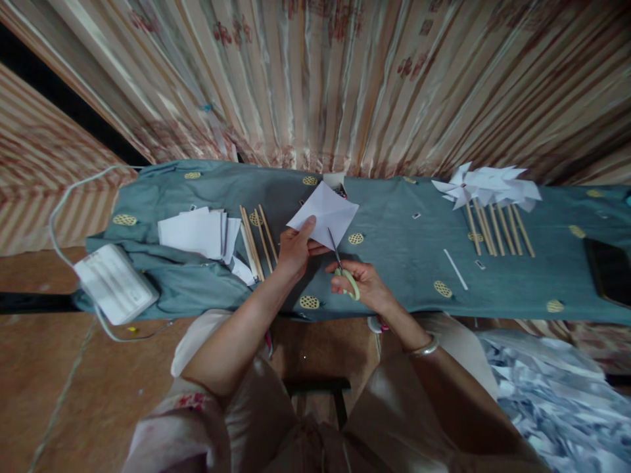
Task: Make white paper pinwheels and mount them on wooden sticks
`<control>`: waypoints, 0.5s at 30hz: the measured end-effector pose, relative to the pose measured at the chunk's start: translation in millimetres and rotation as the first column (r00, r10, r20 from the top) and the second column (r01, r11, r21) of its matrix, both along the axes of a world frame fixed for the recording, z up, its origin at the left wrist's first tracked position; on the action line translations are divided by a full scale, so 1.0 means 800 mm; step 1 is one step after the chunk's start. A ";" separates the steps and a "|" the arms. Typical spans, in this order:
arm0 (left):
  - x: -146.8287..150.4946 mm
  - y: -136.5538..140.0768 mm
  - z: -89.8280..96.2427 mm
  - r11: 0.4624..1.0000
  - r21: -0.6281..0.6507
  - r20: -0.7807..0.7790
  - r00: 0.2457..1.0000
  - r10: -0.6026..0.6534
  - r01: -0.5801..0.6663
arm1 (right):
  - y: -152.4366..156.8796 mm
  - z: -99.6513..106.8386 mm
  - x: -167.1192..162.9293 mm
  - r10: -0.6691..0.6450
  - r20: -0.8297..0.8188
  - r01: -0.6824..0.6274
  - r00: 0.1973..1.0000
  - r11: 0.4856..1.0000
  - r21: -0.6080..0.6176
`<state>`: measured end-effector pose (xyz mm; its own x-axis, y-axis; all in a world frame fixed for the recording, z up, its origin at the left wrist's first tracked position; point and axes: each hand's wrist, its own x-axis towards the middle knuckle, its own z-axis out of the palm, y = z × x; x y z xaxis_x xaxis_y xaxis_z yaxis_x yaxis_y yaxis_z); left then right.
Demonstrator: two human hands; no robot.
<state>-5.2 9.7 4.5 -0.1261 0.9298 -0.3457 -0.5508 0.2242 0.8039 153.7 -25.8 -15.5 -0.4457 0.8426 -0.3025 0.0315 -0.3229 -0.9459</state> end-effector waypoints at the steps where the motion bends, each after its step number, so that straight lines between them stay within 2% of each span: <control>1: 0.000 0.000 0.000 1.000 0.000 0.001 1.000 0.000 0.000 | 0.000 0.000 0.000 0.003 0.004 -0.003 1.000 1.000 0.002; 15: 0.002 -0.002 -0.005 1.000 0.004 -0.005 1.000 -0.017 0.017 | 0.000 0.002 -0.002 -0.019 0.008 0.019 1.000 0.999 -0.028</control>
<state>-3.7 8.2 0.9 -0.1119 0.9333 -0.3411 -0.5427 0.2302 0.8078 152.5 -25.9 -14.1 -0.4270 0.8420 -0.3298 0.0326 -0.3501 -0.9361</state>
